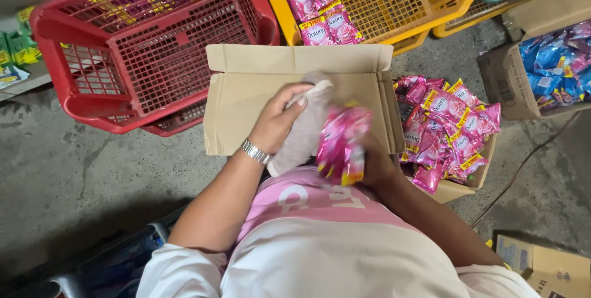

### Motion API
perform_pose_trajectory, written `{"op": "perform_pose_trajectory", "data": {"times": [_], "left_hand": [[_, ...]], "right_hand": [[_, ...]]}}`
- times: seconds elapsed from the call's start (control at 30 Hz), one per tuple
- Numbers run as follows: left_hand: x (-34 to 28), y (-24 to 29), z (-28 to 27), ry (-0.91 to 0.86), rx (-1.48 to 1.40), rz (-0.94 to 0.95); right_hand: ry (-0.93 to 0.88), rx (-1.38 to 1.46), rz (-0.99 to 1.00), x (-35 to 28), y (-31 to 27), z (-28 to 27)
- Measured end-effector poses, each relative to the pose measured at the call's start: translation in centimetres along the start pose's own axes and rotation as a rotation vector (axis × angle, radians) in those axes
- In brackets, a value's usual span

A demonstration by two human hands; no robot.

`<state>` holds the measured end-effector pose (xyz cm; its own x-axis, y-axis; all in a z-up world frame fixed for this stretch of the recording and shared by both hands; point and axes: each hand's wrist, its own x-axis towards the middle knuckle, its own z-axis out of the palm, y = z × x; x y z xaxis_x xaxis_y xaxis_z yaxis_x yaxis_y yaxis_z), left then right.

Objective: Sorting through and wiping packets of fabric softener and placing them into a cardboard box.

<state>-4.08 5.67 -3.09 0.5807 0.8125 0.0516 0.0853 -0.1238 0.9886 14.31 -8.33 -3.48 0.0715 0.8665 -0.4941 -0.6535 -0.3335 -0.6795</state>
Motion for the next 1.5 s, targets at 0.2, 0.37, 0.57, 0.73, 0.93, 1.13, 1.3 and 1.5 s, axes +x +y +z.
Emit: {"op": "perform_pose_trajectory", "data": {"times": [0.2,0.37,0.57,0.73,0.93,1.13,1.3,1.5], "left_hand": [[-1.0,0.9,5.1,-0.226,-0.147,0.165],[-0.6,1.9,5.0,-0.225,-0.114,0.148],[-1.8,-0.2,5.2,-0.257,-0.187,0.113],[-1.7,-0.6,4.6,-0.274,-0.112,0.021],[-0.6,0.4,2.3,-0.187,-0.246,-0.008],[1.0,3.4,2.9,-0.144,-0.019,0.231],[1.2,3.7,5.9,-0.208,0.722,0.477],[1.7,-1.0,5.8,-0.152,0.709,0.371]], "right_hand": [[-0.052,0.483,-0.092,1.0,-1.0,1.3],[0.096,0.456,-0.204,0.7,-3.9,2.4],[0.339,0.464,-0.254,3.7,-3.5,1.0],[0.344,0.636,-0.244,5.3,-2.0,-3.0],[0.226,0.620,-0.235,6.8,-2.5,-7.8],[0.379,0.221,-0.200,5.7,-5.6,-0.6],[0.410,0.207,-0.187,8.0,-2.2,-0.5],[0.374,0.296,-0.117,8.7,3.2,-5.1]]}}
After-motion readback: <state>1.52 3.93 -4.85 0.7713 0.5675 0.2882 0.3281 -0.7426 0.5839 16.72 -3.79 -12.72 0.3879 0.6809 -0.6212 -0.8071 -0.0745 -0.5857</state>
